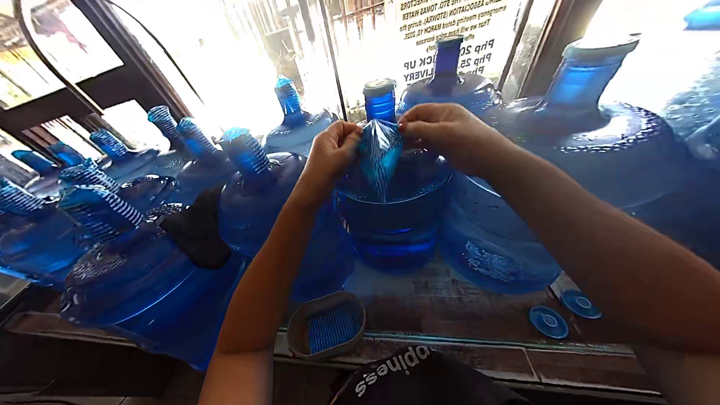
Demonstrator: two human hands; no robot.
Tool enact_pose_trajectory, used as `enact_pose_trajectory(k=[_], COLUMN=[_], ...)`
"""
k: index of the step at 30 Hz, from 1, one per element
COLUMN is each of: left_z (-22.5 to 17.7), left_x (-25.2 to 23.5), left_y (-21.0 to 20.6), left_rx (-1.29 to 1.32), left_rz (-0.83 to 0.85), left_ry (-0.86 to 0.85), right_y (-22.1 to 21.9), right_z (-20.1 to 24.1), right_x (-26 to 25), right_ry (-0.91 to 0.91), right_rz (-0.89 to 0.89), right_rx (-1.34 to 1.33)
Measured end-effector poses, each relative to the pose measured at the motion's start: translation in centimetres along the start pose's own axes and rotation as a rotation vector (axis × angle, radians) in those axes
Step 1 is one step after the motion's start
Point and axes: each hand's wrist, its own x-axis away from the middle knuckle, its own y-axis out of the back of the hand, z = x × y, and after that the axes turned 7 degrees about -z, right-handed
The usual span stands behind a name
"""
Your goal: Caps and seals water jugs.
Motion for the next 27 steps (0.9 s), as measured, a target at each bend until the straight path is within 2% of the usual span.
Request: enact_pose_trajectory(k=[8, 12, 15, 17, 20, 22, 25, 27], left_z=[-1.0, -1.6, -1.2, -0.3, 1.7, 3.0, 2.2, 1.5], left_x=[-11.1, -14.5, -15.3, -15.3, -14.6, -13.3, -11.4, -10.3], left_y=[-1.3, -2.4, -2.1, -1.8, -1.2, -1.2, -2.4, -2.8], left_rx=[-0.096, -0.259, -0.143, -0.022, 0.104, 0.046, -0.159, -0.181], left_rz=[-0.031, -0.017, 0.065, 0.128, 0.21, 0.22, 0.038, -0.079], left_ry=[0.214, 0.403, 0.517, 0.562, 0.559, 0.511, 0.479, 0.439], right_y=[1.7, 2.2, 2.4, 2.6, 2.4, 2.0, 2.5, 3.2], right_z=[0.5, -0.5, -1.1, -1.7, -2.9, -3.5, -2.5, -1.6], right_x=[-9.0, -12.6, -13.8, -13.7, -13.3, -12.8, -12.0, -11.6], right_ry=[-0.112, -0.273, -0.501, -0.55, -0.436, -0.312, -0.185, -0.162], right_rz=[-0.101, -0.119, -0.056, 0.018, 0.095, 0.127, 0.14, 0.228], right_rx=[0.126, 0.184, 0.092, 0.087, 0.336, 0.481, 0.543, 0.536])
